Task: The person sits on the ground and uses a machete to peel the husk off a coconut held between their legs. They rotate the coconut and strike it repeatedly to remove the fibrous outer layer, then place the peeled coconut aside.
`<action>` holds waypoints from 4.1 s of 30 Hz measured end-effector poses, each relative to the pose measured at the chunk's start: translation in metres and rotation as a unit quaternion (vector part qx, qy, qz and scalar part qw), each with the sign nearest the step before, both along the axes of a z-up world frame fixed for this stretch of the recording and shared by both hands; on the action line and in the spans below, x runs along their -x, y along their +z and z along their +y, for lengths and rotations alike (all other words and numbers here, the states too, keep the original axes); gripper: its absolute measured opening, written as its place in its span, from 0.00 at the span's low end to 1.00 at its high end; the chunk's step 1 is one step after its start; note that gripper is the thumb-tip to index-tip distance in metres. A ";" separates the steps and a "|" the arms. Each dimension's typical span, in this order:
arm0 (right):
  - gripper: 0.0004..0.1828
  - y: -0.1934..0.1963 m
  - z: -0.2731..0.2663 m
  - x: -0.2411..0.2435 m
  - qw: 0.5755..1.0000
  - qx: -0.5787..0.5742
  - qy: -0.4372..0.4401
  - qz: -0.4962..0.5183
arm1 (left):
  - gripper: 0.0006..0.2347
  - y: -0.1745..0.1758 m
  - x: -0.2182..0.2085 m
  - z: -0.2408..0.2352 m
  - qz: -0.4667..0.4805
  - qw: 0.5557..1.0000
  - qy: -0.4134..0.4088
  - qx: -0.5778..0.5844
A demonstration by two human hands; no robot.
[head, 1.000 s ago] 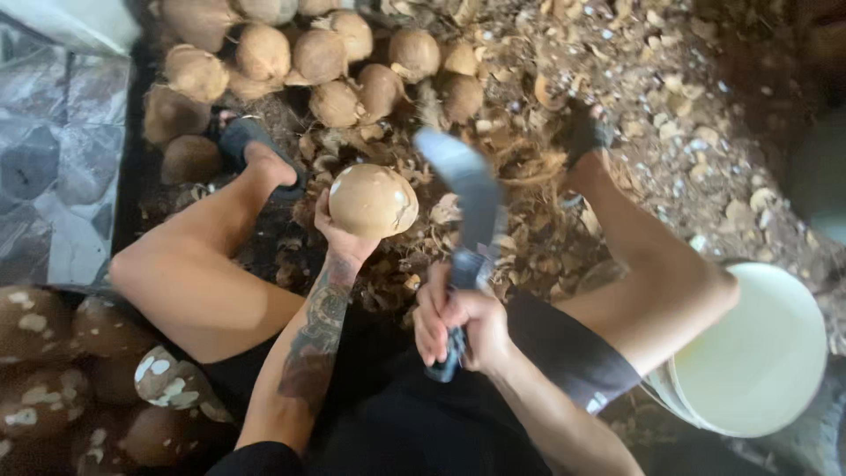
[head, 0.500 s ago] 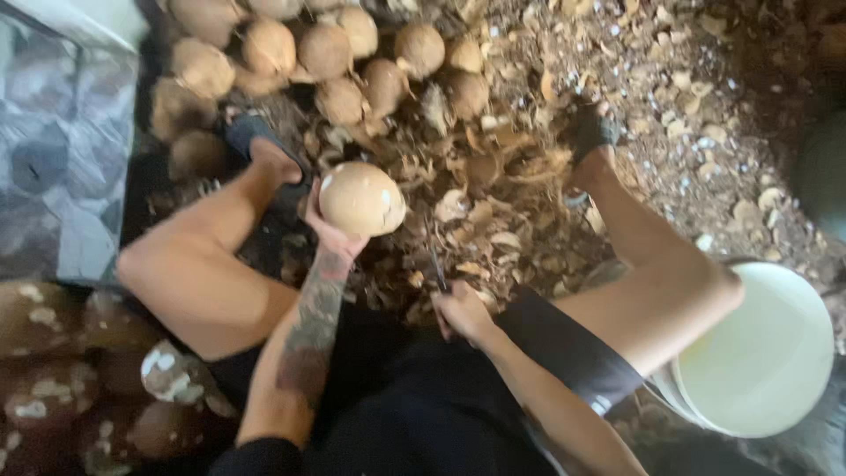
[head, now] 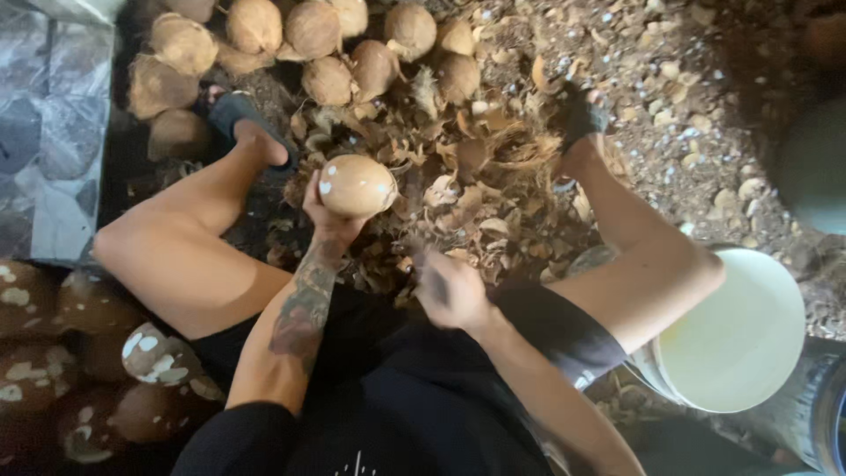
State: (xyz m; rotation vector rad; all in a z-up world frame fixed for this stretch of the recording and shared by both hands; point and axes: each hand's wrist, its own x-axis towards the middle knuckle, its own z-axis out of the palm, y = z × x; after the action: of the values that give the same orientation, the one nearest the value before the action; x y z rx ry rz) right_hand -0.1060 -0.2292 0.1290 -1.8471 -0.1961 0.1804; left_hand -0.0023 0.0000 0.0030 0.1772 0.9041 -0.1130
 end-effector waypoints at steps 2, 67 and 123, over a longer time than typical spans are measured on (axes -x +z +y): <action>0.19 -0.050 0.010 -0.001 0.917 0.149 0.070 0.363 | 0.29 0.009 0.002 0.006 -0.040 0.998 0.005 -0.049; 0.12 0.160 -0.025 0.005 0.981 -0.188 0.047 -0.018 | 0.32 0.030 -0.011 -0.005 -0.049 0.996 -0.065 -0.021; 0.06 0.040 -0.252 0.210 0.884 -0.007 -0.441 0.155 | 0.29 0.192 -0.041 -0.537 -0.680 0.185 -0.655 -0.274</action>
State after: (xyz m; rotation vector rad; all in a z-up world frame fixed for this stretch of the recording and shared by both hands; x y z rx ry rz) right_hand -0.3158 -0.4808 0.1688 -1.6936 0.8608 -0.1667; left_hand 0.0387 -0.5372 0.1948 1.4728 -1.4355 -1.0558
